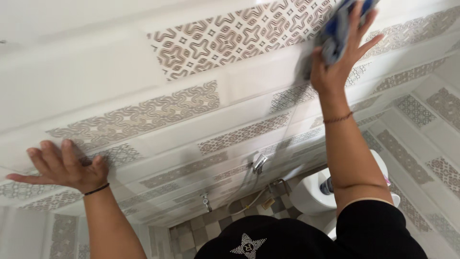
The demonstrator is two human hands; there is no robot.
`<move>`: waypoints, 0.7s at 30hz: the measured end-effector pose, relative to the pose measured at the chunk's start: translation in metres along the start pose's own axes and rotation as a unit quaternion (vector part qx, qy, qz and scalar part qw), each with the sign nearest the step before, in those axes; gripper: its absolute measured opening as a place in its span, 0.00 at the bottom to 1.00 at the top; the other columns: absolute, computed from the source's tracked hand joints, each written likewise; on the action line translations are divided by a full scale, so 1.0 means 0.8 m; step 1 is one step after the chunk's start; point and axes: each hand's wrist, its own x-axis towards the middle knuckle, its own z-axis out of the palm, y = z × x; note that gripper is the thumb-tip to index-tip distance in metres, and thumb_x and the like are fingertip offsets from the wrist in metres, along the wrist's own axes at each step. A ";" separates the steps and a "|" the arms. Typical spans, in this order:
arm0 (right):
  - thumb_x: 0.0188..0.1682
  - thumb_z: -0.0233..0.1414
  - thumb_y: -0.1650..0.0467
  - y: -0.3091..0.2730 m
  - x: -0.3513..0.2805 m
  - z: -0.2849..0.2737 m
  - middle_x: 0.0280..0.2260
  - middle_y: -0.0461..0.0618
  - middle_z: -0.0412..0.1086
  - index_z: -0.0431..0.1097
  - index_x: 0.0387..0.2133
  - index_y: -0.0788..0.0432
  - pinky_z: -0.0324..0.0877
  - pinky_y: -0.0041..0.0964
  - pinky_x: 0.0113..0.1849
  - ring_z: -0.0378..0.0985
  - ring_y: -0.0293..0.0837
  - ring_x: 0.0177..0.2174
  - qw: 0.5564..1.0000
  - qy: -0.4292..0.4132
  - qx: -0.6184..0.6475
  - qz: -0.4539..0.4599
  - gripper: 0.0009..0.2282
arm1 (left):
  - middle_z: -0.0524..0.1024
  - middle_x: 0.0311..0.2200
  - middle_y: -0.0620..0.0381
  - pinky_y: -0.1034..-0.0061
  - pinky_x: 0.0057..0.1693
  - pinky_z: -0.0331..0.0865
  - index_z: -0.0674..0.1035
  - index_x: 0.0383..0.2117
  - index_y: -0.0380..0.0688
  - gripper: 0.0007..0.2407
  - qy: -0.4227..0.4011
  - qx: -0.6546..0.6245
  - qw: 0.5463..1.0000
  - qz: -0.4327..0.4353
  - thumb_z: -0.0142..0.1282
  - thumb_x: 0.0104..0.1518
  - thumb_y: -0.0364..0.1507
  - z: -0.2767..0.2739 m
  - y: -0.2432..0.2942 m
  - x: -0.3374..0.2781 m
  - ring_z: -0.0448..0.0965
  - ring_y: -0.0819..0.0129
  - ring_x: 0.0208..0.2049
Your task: The person cleans the tiled bathroom wall by wiping down the tiles with a cloth while supporting themselves against the wall with their other hand.
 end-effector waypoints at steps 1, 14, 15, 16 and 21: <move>0.58 0.45 0.54 -0.003 0.012 -0.001 0.76 0.45 0.45 0.44 0.74 0.51 0.09 0.60 0.65 0.26 0.49 0.71 1.000 0.019 0.016 0.019 0.33 | 0.62 0.70 0.64 0.33 0.68 0.24 0.71 0.66 0.67 0.27 -0.013 0.001 1.000 -0.002 0.30 0.66 0.57 -0.002 0.000 0.002 0.59 0.61 0.71; 0.56 0.57 0.53 -0.234 0.023 0.055 0.72 0.43 0.51 0.44 0.73 0.45 0.09 0.55 0.66 0.30 0.45 0.71 0.989 0.036 -0.011 -0.144 0.37 | 0.57 0.71 0.71 0.35 0.71 0.23 0.68 0.65 0.72 0.24 0.024 -0.048 0.996 -0.068 0.29 0.67 0.56 -0.009 0.027 0.027 0.55 0.69 0.73; 0.57 0.57 0.54 -0.219 0.022 0.059 0.72 0.43 0.50 0.44 0.73 0.47 0.11 0.57 0.66 0.32 0.46 0.73 0.994 0.036 -0.001 -0.099 0.36 | 0.58 0.71 0.71 0.34 0.71 0.23 0.68 0.65 0.72 0.24 0.025 -0.055 0.996 -0.073 0.29 0.67 0.56 -0.007 0.028 0.026 0.55 0.69 0.73; 0.58 0.56 0.55 -0.194 0.021 0.059 0.73 0.43 0.50 0.44 0.72 0.49 0.13 0.58 0.66 0.34 0.47 0.74 0.998 0.035 0.011 -0.053 0.35 | 0.58 0.71 0.71 0.33 0.71 0.22 0.69 0.64 0.71 0.24 0.025 -0.060 0.995 -0.078 0.29 0.67 0.56 -0.008 0.027 0.023 0.55 0.69 0.72; 0.61 0.48 0.56 -0.146 0.018 0.066 0.75 0.54 0.37 0.36 0.72 0.58 0.15 0.57 0.68 0.29 0.49 0.74 0.979 0.099 0.132 0.118 0.34 | 0.59 0.70 0.70 0.31 0.70 0.21 0.71 0.63 0.69 0.24 0.004 -0.079 0.994 -0.072 0.32 0.67 0.56 -0.007 0.020 0.015 0.55 0.65 0.72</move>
